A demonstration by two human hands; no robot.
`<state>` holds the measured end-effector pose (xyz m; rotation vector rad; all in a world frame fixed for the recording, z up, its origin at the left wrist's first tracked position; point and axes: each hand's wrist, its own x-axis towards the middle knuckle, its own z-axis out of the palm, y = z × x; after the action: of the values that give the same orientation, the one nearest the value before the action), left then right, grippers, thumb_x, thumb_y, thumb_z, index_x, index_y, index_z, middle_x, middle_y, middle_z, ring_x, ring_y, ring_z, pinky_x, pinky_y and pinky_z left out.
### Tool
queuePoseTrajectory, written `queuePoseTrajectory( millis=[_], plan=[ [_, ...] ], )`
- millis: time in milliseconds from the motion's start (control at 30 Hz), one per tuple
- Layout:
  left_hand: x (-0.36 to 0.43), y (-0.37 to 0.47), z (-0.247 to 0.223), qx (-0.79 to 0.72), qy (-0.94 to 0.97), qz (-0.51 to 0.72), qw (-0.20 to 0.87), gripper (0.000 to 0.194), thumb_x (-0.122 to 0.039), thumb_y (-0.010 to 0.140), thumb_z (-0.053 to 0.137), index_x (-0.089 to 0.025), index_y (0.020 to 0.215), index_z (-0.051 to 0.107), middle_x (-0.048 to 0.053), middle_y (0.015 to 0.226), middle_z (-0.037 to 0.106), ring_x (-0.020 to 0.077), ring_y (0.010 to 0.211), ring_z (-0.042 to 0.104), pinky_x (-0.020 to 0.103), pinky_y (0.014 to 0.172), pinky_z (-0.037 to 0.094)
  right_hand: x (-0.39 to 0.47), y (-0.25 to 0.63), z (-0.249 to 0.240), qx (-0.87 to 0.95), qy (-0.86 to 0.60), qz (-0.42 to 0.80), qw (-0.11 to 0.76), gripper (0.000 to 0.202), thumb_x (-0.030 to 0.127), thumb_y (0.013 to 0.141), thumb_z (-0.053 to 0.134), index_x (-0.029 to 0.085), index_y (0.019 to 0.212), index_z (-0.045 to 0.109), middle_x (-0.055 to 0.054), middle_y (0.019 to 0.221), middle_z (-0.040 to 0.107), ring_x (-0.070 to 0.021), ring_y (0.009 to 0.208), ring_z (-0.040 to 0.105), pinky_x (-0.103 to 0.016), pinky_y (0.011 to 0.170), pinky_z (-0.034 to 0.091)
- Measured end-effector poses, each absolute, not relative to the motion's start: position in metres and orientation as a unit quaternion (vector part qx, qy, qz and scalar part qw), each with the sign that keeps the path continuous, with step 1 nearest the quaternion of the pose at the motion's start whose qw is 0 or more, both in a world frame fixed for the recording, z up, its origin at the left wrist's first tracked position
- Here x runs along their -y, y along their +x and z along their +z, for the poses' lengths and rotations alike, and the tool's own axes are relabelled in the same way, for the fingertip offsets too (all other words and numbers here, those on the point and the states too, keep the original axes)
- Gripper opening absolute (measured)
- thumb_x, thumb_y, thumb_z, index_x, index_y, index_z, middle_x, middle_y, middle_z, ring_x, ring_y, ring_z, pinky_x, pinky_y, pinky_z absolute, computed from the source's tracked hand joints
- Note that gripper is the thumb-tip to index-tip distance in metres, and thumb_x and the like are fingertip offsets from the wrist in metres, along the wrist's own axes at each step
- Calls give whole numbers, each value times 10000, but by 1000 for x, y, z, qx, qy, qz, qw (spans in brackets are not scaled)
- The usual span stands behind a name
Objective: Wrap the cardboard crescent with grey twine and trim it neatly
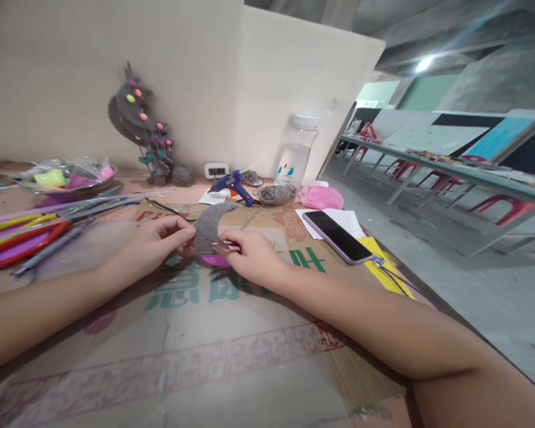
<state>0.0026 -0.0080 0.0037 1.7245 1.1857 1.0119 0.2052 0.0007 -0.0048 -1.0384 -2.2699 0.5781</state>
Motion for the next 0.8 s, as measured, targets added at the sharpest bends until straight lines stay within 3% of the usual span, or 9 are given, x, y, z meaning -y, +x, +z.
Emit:
queuePoseTrajectory(
  millis=[233, 433, 600, 800],
  plan=[
    [5, 1, 0, -435, 669, 411, 441, 275, -397, 837, 456, -182, 706, 565, -8, 662, 570, 137, 621, 544, 248, 588, 446, 0, 205, -4, 847, -390, 221, 286, 116, 174, 802, 498, 165, 697, 546, 36, 619, 469, -89, 581, 394, -199, 549, 282],
    [9, 4, 2, -448, 691, 384, 418, 168, -337, 753, 604, -183, 716, 549, -42, 639, 565, 100, 574, 526, 203, 534, 401, 2, 205, -2, 843, -388, 214, 305, 112, 249, 834, 502, 170, 768, 546, 27, 648, 509, -91, 582, 423, -202, 549, 310],
    [8, 4, -1, -448, 688, 372, 432, 192, -344, 780, 581, -174, 711, 524, -41, 608, 559, 88, 539, 504, 194, 508, 377, 5, 212, 1, 857, -349, 97, 367, 262, 326, 891, 437, 166, 1096, 461, -59, 936, 577, -145, 780, 518, -263, 704, 397],
    [8, 4, -3, -423, 689, 352, 471, 172, -337, 796, 563, -169, 762, 548, -31, 615, 567, 104, 551, 543, 216, 533, 421, 4, 213, 4, 896, -329, -41, 295, 255, 286, 916, 414, 176, 1132, 496, -69, 960, 618, -163, 805, 561, -276, 709, 408]
  ],
)
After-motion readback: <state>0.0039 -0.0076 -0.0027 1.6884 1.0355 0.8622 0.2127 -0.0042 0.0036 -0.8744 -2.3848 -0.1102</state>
